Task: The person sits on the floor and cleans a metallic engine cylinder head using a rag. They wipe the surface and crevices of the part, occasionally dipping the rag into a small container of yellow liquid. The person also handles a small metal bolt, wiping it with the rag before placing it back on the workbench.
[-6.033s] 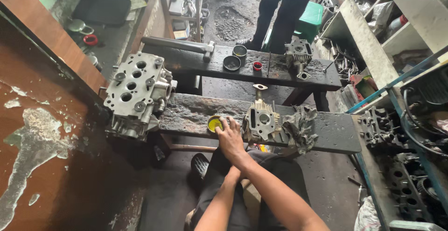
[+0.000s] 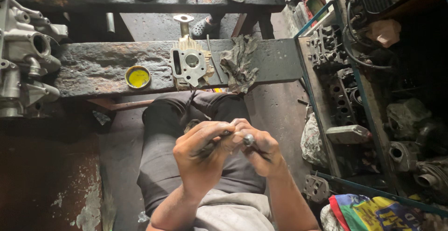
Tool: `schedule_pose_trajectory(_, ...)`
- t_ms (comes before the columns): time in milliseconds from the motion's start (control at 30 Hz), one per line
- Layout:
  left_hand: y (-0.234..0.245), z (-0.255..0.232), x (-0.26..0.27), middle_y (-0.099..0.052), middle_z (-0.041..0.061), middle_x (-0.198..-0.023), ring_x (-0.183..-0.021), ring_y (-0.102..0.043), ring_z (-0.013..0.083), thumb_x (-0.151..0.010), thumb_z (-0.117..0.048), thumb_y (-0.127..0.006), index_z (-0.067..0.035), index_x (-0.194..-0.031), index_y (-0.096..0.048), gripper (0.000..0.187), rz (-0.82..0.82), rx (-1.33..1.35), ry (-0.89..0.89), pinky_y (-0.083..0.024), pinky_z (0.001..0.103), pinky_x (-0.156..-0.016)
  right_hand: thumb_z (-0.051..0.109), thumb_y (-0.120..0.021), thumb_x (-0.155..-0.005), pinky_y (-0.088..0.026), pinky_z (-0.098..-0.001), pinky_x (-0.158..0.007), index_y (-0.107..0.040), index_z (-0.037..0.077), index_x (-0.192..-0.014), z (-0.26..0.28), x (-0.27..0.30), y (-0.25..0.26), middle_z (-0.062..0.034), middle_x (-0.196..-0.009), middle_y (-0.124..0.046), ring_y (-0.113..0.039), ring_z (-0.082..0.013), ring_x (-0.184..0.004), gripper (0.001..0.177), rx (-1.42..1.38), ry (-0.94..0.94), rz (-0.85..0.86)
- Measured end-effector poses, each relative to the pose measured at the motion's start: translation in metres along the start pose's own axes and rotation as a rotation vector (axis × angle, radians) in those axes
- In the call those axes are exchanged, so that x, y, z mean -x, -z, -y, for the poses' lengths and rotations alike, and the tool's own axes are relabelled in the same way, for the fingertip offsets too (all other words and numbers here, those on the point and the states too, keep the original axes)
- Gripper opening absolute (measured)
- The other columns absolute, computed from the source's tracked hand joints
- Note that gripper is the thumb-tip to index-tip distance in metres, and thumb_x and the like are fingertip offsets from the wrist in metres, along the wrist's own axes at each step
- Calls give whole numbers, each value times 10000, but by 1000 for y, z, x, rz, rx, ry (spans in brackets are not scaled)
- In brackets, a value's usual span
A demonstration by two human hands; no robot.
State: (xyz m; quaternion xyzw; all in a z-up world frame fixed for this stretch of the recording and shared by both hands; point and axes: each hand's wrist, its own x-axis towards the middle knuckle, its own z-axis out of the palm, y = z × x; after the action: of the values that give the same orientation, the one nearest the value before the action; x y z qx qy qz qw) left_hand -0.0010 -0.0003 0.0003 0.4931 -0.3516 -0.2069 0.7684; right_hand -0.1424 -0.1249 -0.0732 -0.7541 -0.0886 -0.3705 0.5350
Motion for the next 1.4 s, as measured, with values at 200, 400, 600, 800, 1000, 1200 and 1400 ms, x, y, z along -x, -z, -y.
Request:
schedule_pose_trajectory(200, -1, -6, -2, -762, 65, -923, -826, -704, 111, -851, -41, -850, -25, -995, -742, 181, 38, -148, -110, -539, 238, -725, -219, -430, -771, -471, -603, -1064, -124, 374, -1682, 4, -15, -14, -199, -1276, -611, -648, -375, -1008, 1129, 118, 46, 4)
schedule_pose_trajectory(400, 3, -8, -2, -758, 62, -910, -788, -677, 102, -858, -33, -839, -22, -982, -746, 156, 11, -136, -78, -513, 226, -681, -239, -452, -765, -498, -569, -1076, -48, 505, -1670, 2, -11, -13, -89, -1179, -639, -653, -331, -986, 1239, 215, 75, 58)
schedule_pose_trajectory(600, 3, -2, -2, -755, 50, -901, -785, -654, 90, -862, -28, -848, -15, -968, -741, 151, -16, -80, -38, -501, 221, -669, -265, -412, -817, -532, -482, -986, -65, 499, -1672, 7, -8, -13, -126, -1203, -616, -619, -382, -1108, 1198, 131, 0, 53)
schedule_pose_trajectory(800, 3, -3, -2, -761, 48, -918, -789, -655, 85, -862, -47, -850, -21, -973, -739, 159, 13, -114, -93, -491, 221, -681, -247, -411, -802, -486, -558, -1069, 50, 338, -1693, 3, -8, -19, -204, -1262, -513, -588, -406, -1163, 1162, 149, 46, 55)
schedule_pose_trajectory(1000, 7, -6, -3, -745, 55, -892, -764, -652, 89, -866, -43, -842, -13, -973, -745, 147, -14, -69, -15, -490, 214, -647, -207, -458, -829, -513, -508, -1051, -224, 292, -1674, -4, 3, -14, -120, -1182, -631, -630, -322, -1043, 1009, 152, -52, 55)
schedule_pose_trajectory(1200, 4, -2, -4, -766, 59, -913, -781, -680, 92, -879, -41, -839, -12, -985, -736, 150, 15, -71, -52, -519, 215, -672, -164, -495, -931, -474, -487, -1014, -369, 145, -1588, 4, 21, -8, -218, -1278, -625, -573, -381, -1116, 737, -120, -321, -95)
schedule_pose_trajectory(1400, 6, 0, -5, -761, 71, -896, -778, -665, 104, -860, -13, -841, -11, -956, -742, 137, -17, -97, -7, -503, 222, -666, -182, -458, -969, -510, -459, -1040, -249, 378, -1637, -1, 8, -12, -272, -1317, -586, -595, -379, -1240, 896, 14, -95, 61)
